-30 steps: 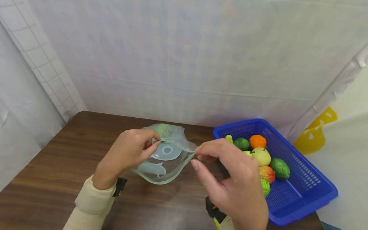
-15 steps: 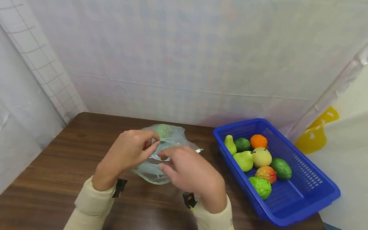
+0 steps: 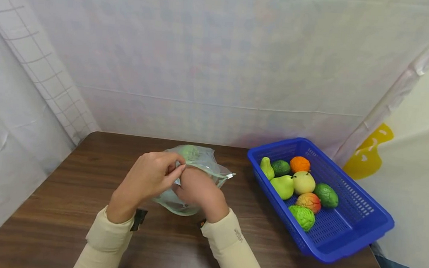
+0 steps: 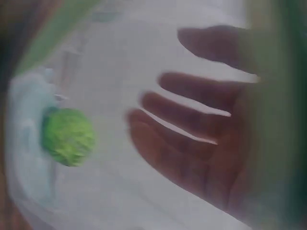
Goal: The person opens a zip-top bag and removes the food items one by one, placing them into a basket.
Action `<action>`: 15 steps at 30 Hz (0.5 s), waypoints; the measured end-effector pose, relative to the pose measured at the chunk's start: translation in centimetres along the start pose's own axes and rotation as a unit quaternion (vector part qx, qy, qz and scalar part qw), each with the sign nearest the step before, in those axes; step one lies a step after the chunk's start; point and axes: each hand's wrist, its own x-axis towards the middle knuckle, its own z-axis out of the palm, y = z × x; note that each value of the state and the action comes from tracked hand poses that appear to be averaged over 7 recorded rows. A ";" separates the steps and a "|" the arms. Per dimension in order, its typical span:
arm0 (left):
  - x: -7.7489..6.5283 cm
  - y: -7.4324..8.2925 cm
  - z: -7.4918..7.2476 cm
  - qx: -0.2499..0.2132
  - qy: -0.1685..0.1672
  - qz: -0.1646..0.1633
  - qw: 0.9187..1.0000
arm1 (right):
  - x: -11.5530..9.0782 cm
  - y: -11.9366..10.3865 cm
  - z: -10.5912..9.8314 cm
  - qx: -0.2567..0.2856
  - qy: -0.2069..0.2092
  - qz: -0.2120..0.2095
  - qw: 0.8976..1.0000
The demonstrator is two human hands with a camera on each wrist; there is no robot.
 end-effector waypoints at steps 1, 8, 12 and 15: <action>0.0 0.0 0.0 0.001 0.001 0.003 1.000 | 0.4 0.2 0.5 -0.001 0.001 0.005 1.000; 0.2 0.4 0.3 0.007 0.001 0.022 1.000 | 2.4 1.0 2.5 -0.068 -0.034 0.084 0.994; 0.2 0.6 0.5 0.012 -0.003 0.019 1.000 | 3.0 1.1 3.0 -0.079 -0.060 0.153 0.983; 0.3 0.8 0.7 0.014 -0.011 0.021 1.000 | 3.5 1.9 3.7 -0.060 -0.068 0.196 0.976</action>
